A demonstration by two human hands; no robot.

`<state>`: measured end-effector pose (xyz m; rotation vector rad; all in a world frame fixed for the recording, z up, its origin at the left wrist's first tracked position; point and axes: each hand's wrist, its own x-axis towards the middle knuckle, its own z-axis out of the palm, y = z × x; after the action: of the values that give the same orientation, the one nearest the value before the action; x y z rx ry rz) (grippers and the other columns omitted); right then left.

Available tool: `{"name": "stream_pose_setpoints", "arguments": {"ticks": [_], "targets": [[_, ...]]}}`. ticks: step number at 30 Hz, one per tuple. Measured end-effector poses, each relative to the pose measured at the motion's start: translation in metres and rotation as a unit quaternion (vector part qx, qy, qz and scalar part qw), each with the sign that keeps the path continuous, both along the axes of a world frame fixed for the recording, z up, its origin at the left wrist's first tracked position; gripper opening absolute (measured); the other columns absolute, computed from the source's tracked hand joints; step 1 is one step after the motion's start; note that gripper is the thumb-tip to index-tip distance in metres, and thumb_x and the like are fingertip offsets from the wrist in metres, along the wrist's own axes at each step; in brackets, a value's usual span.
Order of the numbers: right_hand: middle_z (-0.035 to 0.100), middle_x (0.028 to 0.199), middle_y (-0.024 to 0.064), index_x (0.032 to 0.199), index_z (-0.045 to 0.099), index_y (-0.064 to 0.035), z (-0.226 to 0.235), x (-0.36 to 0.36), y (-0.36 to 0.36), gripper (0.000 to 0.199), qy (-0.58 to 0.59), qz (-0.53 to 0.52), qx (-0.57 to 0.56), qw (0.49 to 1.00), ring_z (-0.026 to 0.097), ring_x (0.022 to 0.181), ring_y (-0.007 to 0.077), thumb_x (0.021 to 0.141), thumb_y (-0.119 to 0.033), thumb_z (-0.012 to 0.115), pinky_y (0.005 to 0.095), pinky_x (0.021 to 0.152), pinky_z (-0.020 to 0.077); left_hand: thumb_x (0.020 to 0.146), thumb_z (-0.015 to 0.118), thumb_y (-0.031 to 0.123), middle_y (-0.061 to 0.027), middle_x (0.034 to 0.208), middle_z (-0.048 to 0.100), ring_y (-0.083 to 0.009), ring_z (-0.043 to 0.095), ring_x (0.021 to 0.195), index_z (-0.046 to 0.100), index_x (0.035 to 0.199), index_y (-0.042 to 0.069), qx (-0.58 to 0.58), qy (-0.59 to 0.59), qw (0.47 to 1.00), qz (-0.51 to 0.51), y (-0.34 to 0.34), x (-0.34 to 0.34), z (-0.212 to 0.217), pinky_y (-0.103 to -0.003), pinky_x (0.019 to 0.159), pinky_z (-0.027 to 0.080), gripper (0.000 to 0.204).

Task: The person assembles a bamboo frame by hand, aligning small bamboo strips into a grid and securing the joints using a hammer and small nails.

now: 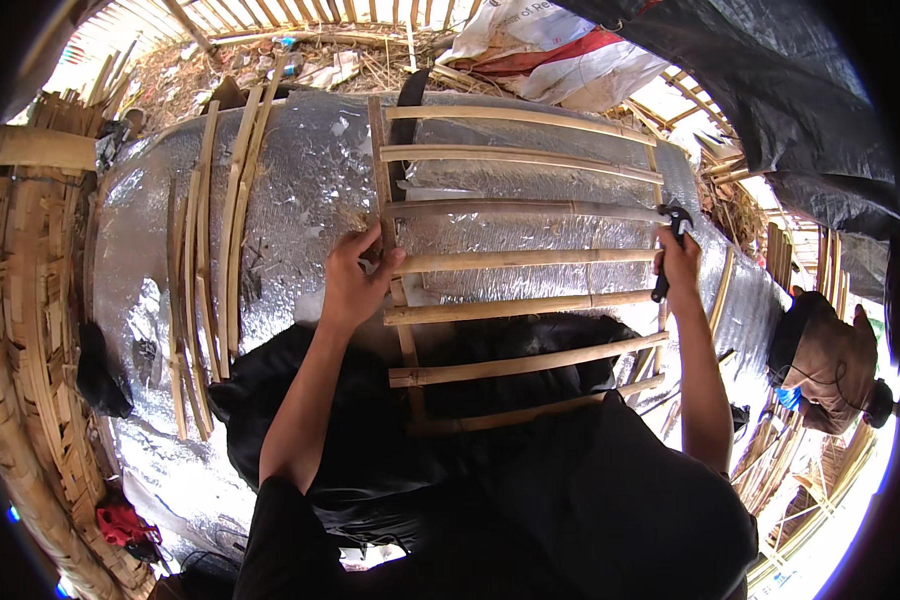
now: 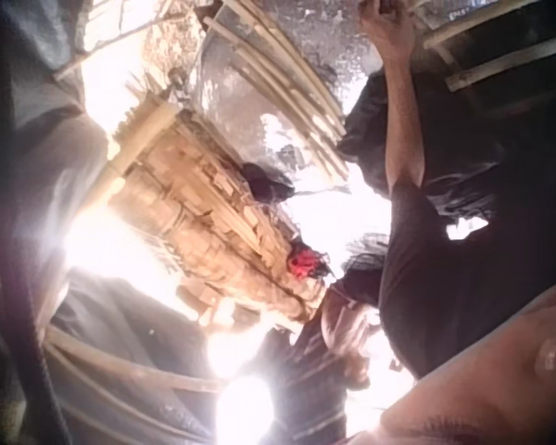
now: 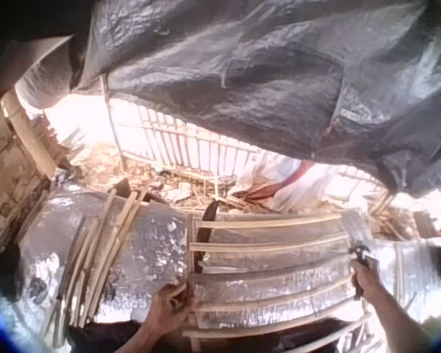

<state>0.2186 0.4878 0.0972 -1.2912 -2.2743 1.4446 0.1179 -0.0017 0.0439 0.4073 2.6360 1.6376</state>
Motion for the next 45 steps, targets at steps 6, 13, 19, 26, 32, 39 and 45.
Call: {"name": "stream_pose_setpoints", "arguments": {"ticks": [6, 13, 19, 26, 32, 39, 45], "targets": [[0.059, 0.07, 0.0031, 0.1, 0.066, -0.0084, 0.026, 0.035, 0.051, 0.025, -0.034, -0.026, 0.01, 0.999, 0.054, 0.047, 0.013, 0.087, -0.029, 0.071, 0.0297, 0.044, 0.0444, 0.083, 0.083, 0.017, -0.0122, 0.086, 0.066, -0.0173, 0.063, 0.071, 0.067, 0.118, -0.006, -0.045, -0.071, 0.996, -0.018, -0.004, 0.012, 0.005, -0.031, 0.064, 0.05, 0.045], [0.072, 0.11, 0.006, 0.118, 0.063, -0.0051, 0.003, 0.025, 0.094, 0.031, 0.0, -0.006, -0.056, 0.998, 0.065, 0.095, 0.0164, 0.094, -0.025, 0.062, 0.0303, 0.056, 0.0522, 0.085, 0.081, 0.025, -0.0107, 0.092, 0.07, -0.0163, 0.068, 0.079, 0.067, 0.124, -0.002, -0.042, -0.099, 0.994, 0.035, -0.003, -0.007, 0.002, -0.03, 0.067, 0.052, 0.049], [0.07, 0.118, 0.0069, 0.124, 0.062, -0.0052, -0.04, -0.062, 0.112, 0.044, 0.006, 0.058, -0.008, 0.998, 0.064, 0.113, 0.0199, 0.093, -0.035, 0.067, 0.0312, 0.057, 0.0523, 0.089, 0.073, 0.038, -0.0145, 0.1, 0.074, -0.0231, 0.07, 0.077, 0.07, 0.117, -0.002, -0.126, -0.05, 0.984, 0.113, 0.015, -0.089, -0.008, -0.034, 0.07, 0.053, 0.049], [0.063, 0.119, 0.0092, 0.127, 0.051, -0.0066, -0.061, -0.098, 0.117, 0.047, -0.062, -0.002, -0.018, 0.998, 0.061, 0.108, 0.0212, 0.094, -0.036, 0.065, 0.0345, 0.061, 0.0535, 0.087, 0.074, 0.036, -0.011, 0.07, 0.072, -0.0247, 0.07, 0.066, 0.075, 0.098, 0.003, -0.209, -0.078, 0.971, 0.085, 0.049, -0.101, 0.013, -0.035, 0.064, 0.052, 0.035], [0.06, 0.104, 0.0076, 0.125, 0.051, -0.0068, -0.061, -0.102, 0.104, 0.048, -0.063, 0.007, -0.004, 0.998, 0.06, 0.094, 0.0188, 0.093, -0.039, 0.066, 0.0331, 0.059, 0.0523, 0.077, 0.086, 0.044, -0.0126, 0.084, 0.076, -0.0184, 0.072, 0.077, 0.075, 0.11, -0.001, -0.181, -0.07, 0.965, 0.177, 0.054, -0.098, 0.009, -0.032, 0.072, 0.055, 0.057], [0.062, 0.08, 0.0079, 0.11, 0.061, -0.0015, -0.044, -0.102, 0.089, 0.042, -0.063, 0.026, 0.108, 0.992, 0.062, 0.059, 0.0161, 0.091, -0.039, 0.064, 0.0308, 0.049, 0.0504, 0.073, 0.089, 0.045, -0.0108, 0.088, 0.075, -0.018, 0.069, 0.077, 0.077, 0.105, -0.001, -0.135, -0.121, 0.952, 0.246, 0.061, -0.099, 0.0, -0.032, 0.073, 0.053, 0.057], [0.06, 0.071, 0.0087, 0.098, 0.064, -0.0001, -0.051, -0.097, 0.089, 0.039, -0.063, 0.025, 0.127, 0.99, 0.061, 0.05, 0.0176, 0.091, -0.039, 0.063, 0.0336, 0.049, 0.051, 0.082, 0.086, 0.024, -0.0076, 0.086, 0.072, -0.0119, 0.062, 0.077, 0.073, 0.103, -0.006, 0.023, -0.184, 0.944, 0.272, 0.077, -0.094, 0.006, -0.026, 0.07, 0.048, 0.039]]}}
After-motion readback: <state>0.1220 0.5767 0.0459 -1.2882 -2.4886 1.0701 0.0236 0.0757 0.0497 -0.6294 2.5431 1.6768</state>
